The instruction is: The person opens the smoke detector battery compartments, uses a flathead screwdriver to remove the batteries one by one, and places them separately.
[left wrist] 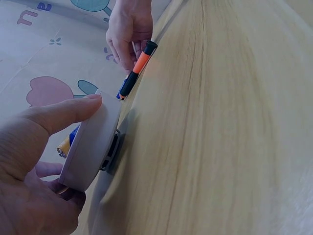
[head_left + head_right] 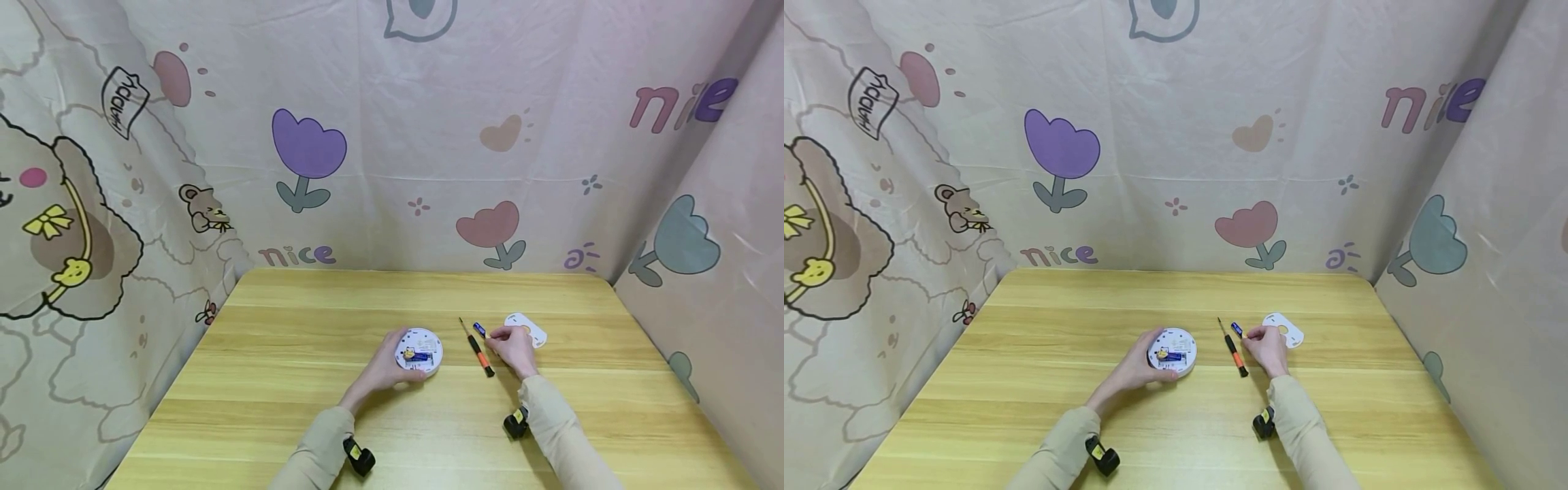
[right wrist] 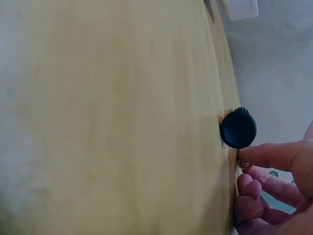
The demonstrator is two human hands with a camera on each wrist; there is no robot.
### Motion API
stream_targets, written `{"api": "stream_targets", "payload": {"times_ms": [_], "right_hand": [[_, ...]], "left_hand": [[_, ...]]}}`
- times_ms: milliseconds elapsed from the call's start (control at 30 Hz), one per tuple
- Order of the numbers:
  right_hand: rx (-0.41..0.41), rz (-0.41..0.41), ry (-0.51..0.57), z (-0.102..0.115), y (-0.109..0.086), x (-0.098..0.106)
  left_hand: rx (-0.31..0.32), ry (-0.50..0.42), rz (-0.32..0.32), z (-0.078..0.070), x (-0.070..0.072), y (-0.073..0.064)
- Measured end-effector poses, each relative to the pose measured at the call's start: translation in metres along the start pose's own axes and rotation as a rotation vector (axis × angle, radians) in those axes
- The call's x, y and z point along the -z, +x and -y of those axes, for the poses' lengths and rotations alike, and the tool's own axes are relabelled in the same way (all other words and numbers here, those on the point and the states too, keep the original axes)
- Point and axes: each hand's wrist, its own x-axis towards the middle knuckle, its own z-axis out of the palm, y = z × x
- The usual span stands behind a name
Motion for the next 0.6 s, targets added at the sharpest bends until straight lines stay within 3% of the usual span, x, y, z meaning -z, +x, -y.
{"api": "stream_targets", "payload": {"times_ms": [600], "right_hand": [[0.047,0.036,0.058,0.005,-0.0086,-0.0001]], "left_hand": [[-0.003,0.003,0.005,0.0011,-0.0004,-0.001]]}}
